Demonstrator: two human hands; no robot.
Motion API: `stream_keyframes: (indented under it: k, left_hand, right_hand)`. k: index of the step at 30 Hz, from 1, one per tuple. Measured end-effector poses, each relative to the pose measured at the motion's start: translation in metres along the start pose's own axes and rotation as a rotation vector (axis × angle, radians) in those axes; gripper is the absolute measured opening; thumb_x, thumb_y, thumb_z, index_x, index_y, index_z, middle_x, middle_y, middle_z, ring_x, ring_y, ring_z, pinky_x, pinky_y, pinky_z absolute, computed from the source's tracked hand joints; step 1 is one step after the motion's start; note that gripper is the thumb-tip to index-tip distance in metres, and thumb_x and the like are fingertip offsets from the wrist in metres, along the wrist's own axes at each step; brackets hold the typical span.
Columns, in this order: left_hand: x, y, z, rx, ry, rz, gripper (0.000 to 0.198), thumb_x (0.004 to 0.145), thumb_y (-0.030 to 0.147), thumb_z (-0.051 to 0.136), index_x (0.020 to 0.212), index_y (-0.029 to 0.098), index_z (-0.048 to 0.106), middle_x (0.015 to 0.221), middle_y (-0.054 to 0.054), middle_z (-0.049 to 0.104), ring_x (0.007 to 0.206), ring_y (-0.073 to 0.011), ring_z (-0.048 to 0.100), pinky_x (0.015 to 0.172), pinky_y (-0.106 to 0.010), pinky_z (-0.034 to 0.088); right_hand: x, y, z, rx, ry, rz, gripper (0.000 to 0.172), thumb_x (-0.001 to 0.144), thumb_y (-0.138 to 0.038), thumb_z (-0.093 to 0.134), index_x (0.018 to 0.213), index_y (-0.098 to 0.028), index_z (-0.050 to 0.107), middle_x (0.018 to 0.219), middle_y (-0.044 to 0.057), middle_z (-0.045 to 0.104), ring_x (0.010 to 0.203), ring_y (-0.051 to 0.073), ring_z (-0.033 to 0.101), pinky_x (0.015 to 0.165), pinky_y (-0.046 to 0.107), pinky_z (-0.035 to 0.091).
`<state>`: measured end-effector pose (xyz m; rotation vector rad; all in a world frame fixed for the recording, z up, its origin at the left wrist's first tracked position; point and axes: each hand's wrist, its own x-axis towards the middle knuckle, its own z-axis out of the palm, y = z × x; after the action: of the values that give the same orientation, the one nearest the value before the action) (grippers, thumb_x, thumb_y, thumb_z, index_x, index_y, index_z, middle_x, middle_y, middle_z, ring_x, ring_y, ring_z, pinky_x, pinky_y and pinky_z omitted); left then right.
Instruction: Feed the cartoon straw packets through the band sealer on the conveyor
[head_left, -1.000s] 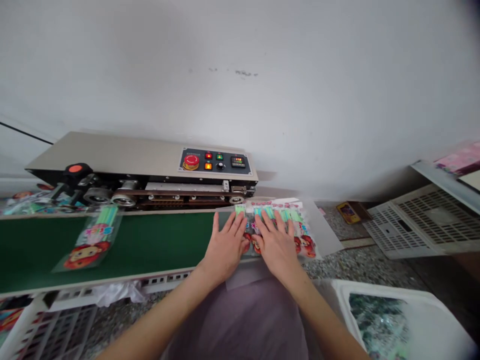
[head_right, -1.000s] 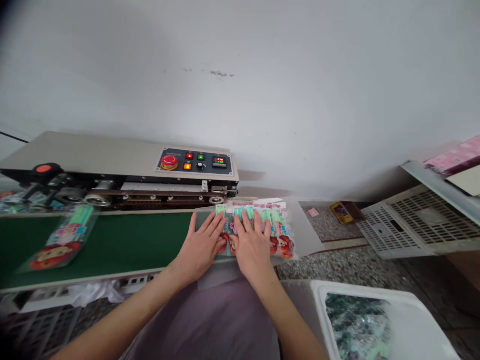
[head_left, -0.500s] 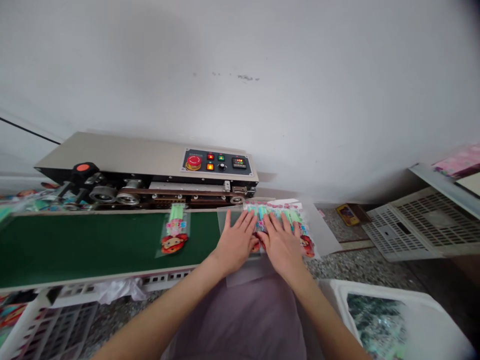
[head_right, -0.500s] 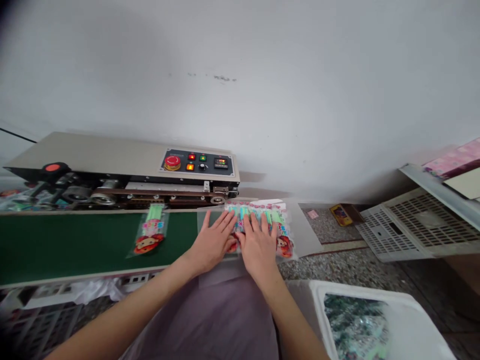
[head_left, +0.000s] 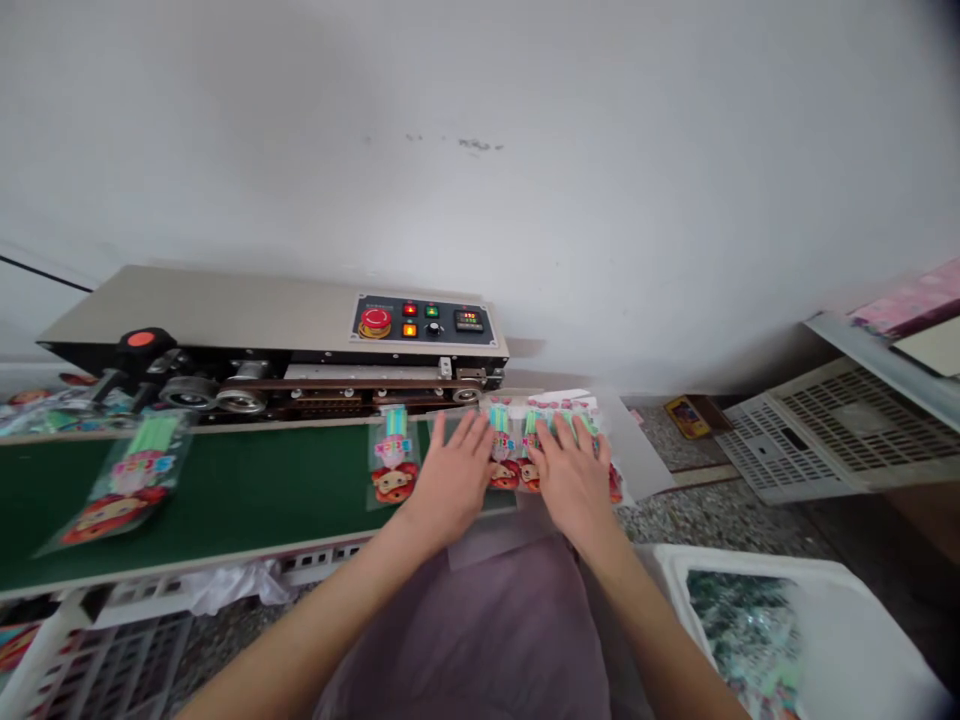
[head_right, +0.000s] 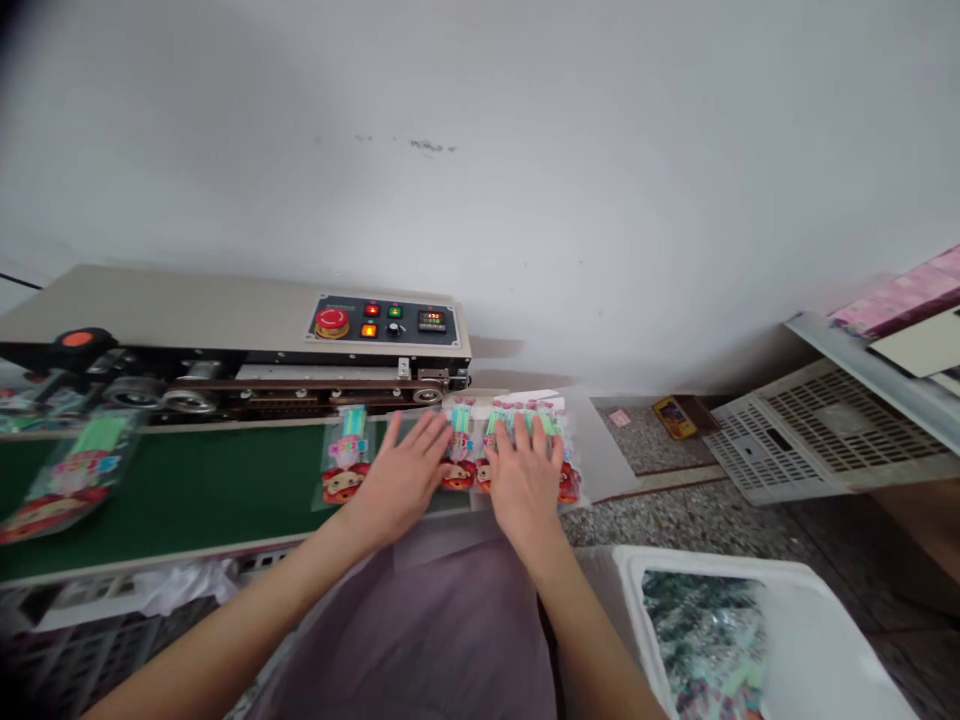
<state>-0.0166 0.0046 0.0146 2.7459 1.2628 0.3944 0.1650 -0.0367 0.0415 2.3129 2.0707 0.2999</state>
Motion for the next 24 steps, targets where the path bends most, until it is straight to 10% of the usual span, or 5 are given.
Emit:
stream_keyframes:
  k: [6, 12, 24]
  left_hand:
    - [0.008, 0.002, 0.026, -0.003, 0.017, 0.088, 0.053, 0.107, 0.044, 0.028, 0.154, 0.022, 0.038, 0.164, -0.01, 0.033, 0.154, -0.0298, 0.024, 0.119, -0.07, 0.018]
    - [-0.018, -0.023, 0.003, 0.06, 0.001, -0.079, 0.054, 0.105, 0.045, 0.031, 0.151, 0.02, 0.045, 0.163, -0.012, 0.035, 0.152, -0.0332, 0.028, 0.12, -0.069, 0.015]
    - [0.001, 0.004, 0.022, 0.014, 0.003, -0.021, 0.052, 0.106, 0.04, 0.028, 0.153, 0.02, 0.041, 0.164, -0.009, 0.032, 0.153, -0.0297, 0.026, 0.12, -0.07, 0.016]
  right_hand:
    - [-0.001, 0.002, 0.016, -0.008, -0.026, -0.041, 0.048, 0.104, -0.04, 0.041, 0.15, -0.029, 0.048, 0.16, 0.008, 0.04, 0.146, 0.037, 0.033, 0.113, 0.063, 0.027]
    - [0.001, -0.023, 0.012, 0.09, -0.008, -0.104, 0.049, 0.103, -0.045, 0.042, 0.151, -0.031, 0.046, 0.159, 0.006, 0.043, 0.145, 0.038, 0.035, 0.114, 0.065, 0.024]
    - [-0.003, -0.023, 0.018, 0.047, -0.025, 0.002, 0.051, 0.104, -0.041, 0.041, 0.152, -0.024, 0.044, 0.16, 0.009, 0.04, 0.146, 0.039, 0.033, 0.115, 0.066, 0.021]
